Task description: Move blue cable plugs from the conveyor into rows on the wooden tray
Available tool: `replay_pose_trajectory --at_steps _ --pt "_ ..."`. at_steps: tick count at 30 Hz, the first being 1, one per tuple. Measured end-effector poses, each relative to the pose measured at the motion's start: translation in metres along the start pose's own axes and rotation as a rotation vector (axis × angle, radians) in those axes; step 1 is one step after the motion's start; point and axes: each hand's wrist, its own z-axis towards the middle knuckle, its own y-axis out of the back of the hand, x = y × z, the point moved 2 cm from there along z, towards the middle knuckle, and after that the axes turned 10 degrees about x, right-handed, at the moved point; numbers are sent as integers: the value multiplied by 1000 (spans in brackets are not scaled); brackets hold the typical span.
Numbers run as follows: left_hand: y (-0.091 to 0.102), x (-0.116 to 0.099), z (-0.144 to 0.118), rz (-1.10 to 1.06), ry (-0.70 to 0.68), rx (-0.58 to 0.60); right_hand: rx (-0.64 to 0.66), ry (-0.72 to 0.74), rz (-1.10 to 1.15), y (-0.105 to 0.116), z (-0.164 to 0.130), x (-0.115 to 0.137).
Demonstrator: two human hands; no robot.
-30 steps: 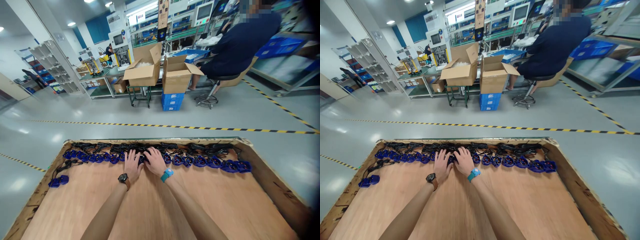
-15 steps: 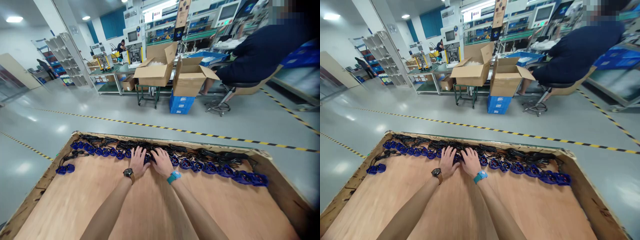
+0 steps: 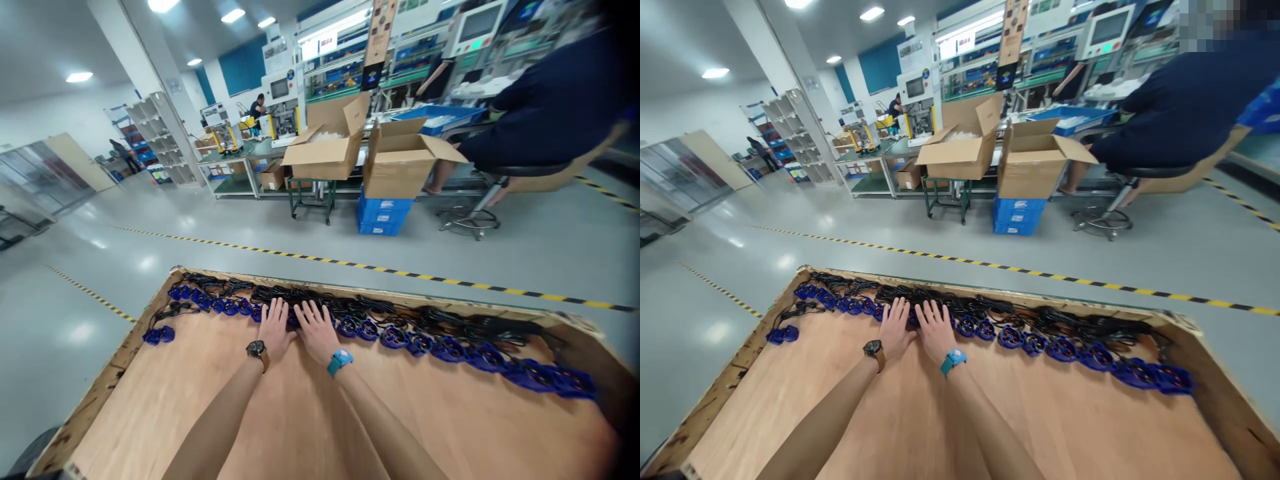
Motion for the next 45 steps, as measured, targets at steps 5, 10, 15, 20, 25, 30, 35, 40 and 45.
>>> replay_pose_trajectory --at_steps 5,10,15,20,25,30,35,40,45 --pt "20 22 -50 -29 -25 -3 -99 -13 -96 -17 5 -1" --pt "14 119 -154 -44 227 72 -149 11 -63 -28 5 -8" --pt "-1 245 -228 -15 614 -105 -310 -59 66 -38 1 37" --pt "-14 316 -212 -60 799 -233 -301 105 199 -57 50 178" --pt "-27 333 -195 -141 728 -238 16 177 285 -71 171 334" --pt "-36 343 -203 -174 557 -281 155 205 134 -89 251 390" --pt "-41 354 -200 -210 443 -292 169 -27 -7 -106 254 380" --pt "-39 367 -182 -232 396 -285 163 -68 -3 -109 252 373" --pt "-39 373 -161 -192 461 -282 165 20 39 -106 268 366"
